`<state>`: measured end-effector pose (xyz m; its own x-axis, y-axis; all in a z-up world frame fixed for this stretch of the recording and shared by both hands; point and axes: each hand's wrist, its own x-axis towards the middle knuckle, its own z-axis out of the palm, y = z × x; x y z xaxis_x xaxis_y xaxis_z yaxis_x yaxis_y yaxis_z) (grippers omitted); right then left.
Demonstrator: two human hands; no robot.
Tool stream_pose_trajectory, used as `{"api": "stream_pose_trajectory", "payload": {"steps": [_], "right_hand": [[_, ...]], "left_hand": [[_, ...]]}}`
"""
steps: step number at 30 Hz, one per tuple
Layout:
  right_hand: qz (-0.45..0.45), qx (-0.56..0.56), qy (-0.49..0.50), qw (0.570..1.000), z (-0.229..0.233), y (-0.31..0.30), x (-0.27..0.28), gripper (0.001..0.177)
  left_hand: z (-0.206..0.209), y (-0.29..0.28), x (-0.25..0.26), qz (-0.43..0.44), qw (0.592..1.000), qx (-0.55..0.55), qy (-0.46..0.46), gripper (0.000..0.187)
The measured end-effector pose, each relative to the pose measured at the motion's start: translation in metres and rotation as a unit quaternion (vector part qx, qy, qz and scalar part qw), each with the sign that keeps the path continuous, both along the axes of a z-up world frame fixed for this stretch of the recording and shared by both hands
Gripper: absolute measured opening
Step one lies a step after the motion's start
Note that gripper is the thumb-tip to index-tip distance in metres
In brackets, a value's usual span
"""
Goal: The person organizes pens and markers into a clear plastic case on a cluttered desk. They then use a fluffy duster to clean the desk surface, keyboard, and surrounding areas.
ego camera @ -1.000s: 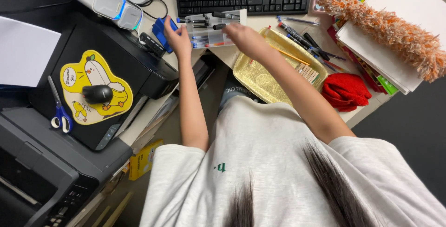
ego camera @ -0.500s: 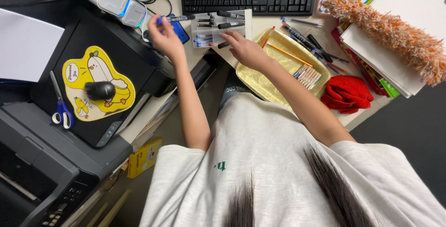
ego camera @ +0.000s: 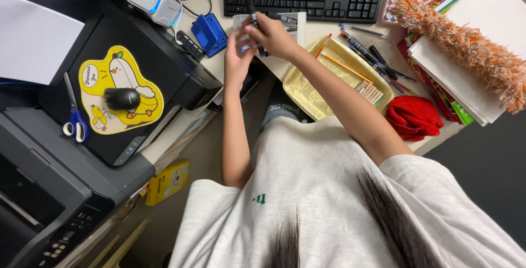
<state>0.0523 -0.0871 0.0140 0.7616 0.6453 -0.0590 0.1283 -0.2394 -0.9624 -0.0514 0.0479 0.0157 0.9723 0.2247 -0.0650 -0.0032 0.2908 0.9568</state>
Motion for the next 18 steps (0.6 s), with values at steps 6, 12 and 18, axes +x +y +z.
{"api": "stream_pose_trajectory", "payload": {"steps": [6,12,18], "right_hand": [[0.094,-0.160,-0.316,0.931,0.016,0.013,-0.004,0.037],[0.099,-0.143,-0.349,0.921,0.022,-0.010,-0.002,0.065],[0.052,-0.149,-0.291,0.944,0.029,-0.054,-0.012,0.065]], "left_hand": [[-0.024,0.022,0.015,0.097,0.994,0.005,-0.043,0.030],[-0.052,0.050,0.027,0.314,0.946,0.084,0.008,0.021],[-0.086,0.048,0.030,0.363,0.908,0.207,0.014,0.018]]}}
